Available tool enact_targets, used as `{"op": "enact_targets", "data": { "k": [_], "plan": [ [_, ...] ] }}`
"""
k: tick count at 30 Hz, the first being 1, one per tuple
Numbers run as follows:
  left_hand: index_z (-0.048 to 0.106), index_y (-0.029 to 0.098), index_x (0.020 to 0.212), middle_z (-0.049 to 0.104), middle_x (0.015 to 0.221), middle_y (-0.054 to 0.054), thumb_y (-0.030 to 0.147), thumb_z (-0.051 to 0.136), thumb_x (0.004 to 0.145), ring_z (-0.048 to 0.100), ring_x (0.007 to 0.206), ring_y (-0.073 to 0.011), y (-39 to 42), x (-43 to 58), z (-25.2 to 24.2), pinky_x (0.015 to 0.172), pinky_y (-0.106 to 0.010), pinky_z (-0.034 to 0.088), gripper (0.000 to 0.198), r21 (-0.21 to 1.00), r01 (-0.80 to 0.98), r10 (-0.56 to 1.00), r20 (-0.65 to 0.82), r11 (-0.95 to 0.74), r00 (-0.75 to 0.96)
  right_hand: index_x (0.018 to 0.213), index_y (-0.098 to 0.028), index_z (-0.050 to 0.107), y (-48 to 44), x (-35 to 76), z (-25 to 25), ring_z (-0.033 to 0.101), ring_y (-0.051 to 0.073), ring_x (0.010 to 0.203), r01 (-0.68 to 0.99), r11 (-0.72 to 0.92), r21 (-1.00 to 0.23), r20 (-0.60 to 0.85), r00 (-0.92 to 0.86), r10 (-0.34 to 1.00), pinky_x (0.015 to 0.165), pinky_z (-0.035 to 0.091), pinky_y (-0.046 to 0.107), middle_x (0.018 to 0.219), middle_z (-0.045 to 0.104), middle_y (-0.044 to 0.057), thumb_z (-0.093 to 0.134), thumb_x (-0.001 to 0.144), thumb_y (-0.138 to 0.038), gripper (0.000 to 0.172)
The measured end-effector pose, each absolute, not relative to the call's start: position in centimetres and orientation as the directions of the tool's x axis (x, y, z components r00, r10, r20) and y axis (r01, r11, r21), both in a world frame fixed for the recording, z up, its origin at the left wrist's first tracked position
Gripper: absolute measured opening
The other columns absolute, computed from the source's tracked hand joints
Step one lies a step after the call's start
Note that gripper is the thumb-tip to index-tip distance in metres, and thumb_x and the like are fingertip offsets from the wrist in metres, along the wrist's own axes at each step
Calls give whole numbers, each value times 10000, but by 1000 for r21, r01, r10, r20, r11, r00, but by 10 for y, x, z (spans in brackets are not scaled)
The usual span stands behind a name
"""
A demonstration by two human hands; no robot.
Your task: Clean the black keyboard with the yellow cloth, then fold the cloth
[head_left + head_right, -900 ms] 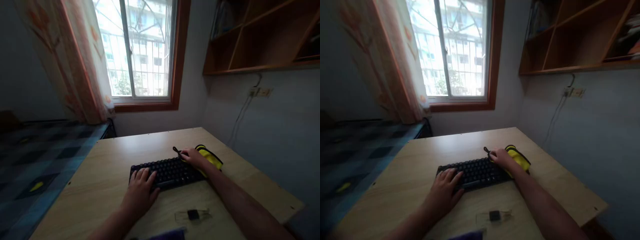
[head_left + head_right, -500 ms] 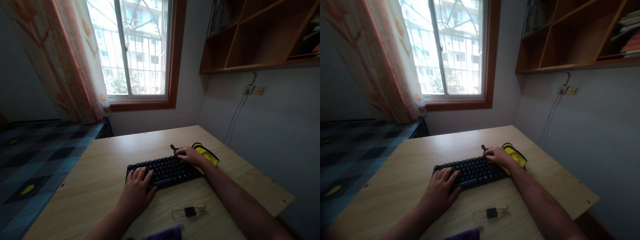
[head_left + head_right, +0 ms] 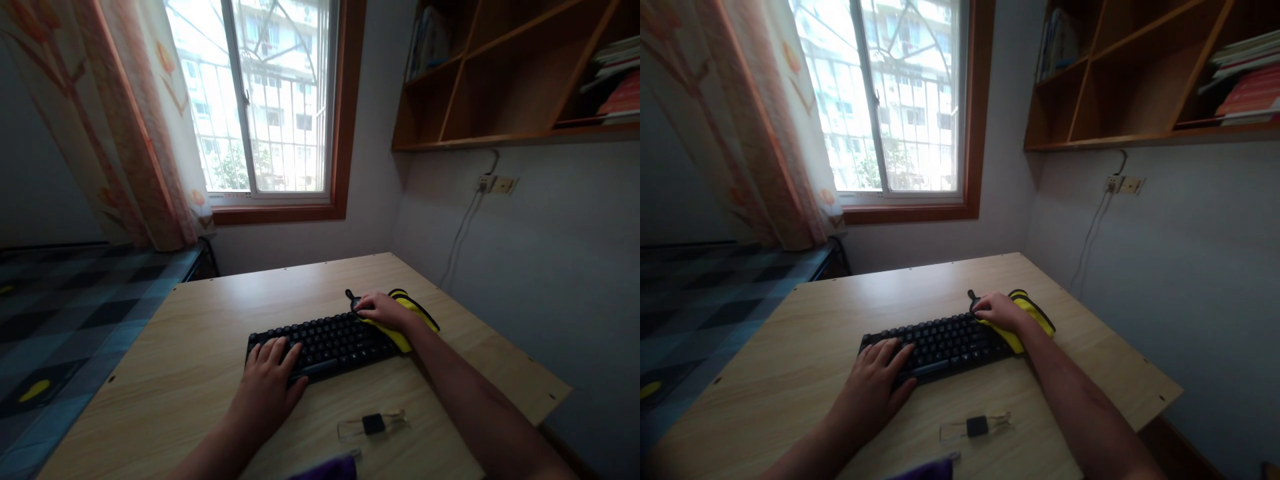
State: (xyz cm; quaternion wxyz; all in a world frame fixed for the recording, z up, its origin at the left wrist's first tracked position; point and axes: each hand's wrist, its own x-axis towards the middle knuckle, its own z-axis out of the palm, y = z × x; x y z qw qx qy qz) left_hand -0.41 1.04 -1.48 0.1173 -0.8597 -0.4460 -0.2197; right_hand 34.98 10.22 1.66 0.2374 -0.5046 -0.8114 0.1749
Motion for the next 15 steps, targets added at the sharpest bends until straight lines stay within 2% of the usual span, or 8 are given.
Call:
{"op": "enact_targets", "data": {
  "k": [4, 7, 10, 15],
  "plan": [
    [672, 216, 1314, 620, 1316, -155, 426, 639, 884, 534, 1219, -373, 10, -3, -15, 1063, -608, 414, 479, 2, 825, 725, 477, -565, 496, 978, -166, 821, 107, 347, 11, 692, 237, 956, 645, 343, -683, 153, -332, 931, 879, 495, 314, 1011, 774, 81, 695, 810, -340, 273],
    [674, 211, 1314, 619, 1313, -159, 416, 635, 885, 532, 1219, -372, 10, -3, -15, 1064, -610, 411, 477, -3, 822, 722, 476, -569, 502, 942, -153, 819, 112, 343, 5, 702, 239, 901, 632, 248, -734, 119, -240, 963, 817, 503, 313, 962, 783, 81, 702, 791, -355, 278],
    [668, 214, 1319, 615, 1318, -158, 418, 629, 889, 528, 1224, -372, 10, -4, -16, 1068, -610, 406, 478, -4, 820, 718, 480, -572, 503, 950, -162, 822, 113, 342, 3, 702, 243, 905, 644, 263, -718, 153, -223, 963, 816, 502, 319, 976, 784, 85, 694, 809, -384, 292],
    [663, 214, 1321, 609, 1322, -160, 417, 621, 892, 521, 1230, -376, 11, -4, -17, 1069, -616, 397, 476, 9, 821, 723, 480, -571, 497, 1025, -201, 824, 108, 344, 8, 676, 256, 1027, 679, 404, -613, 213, -351, 912, 925, 483, 339, 1069, 773, 88, 675, 856, -401, 301]
  ]
}}
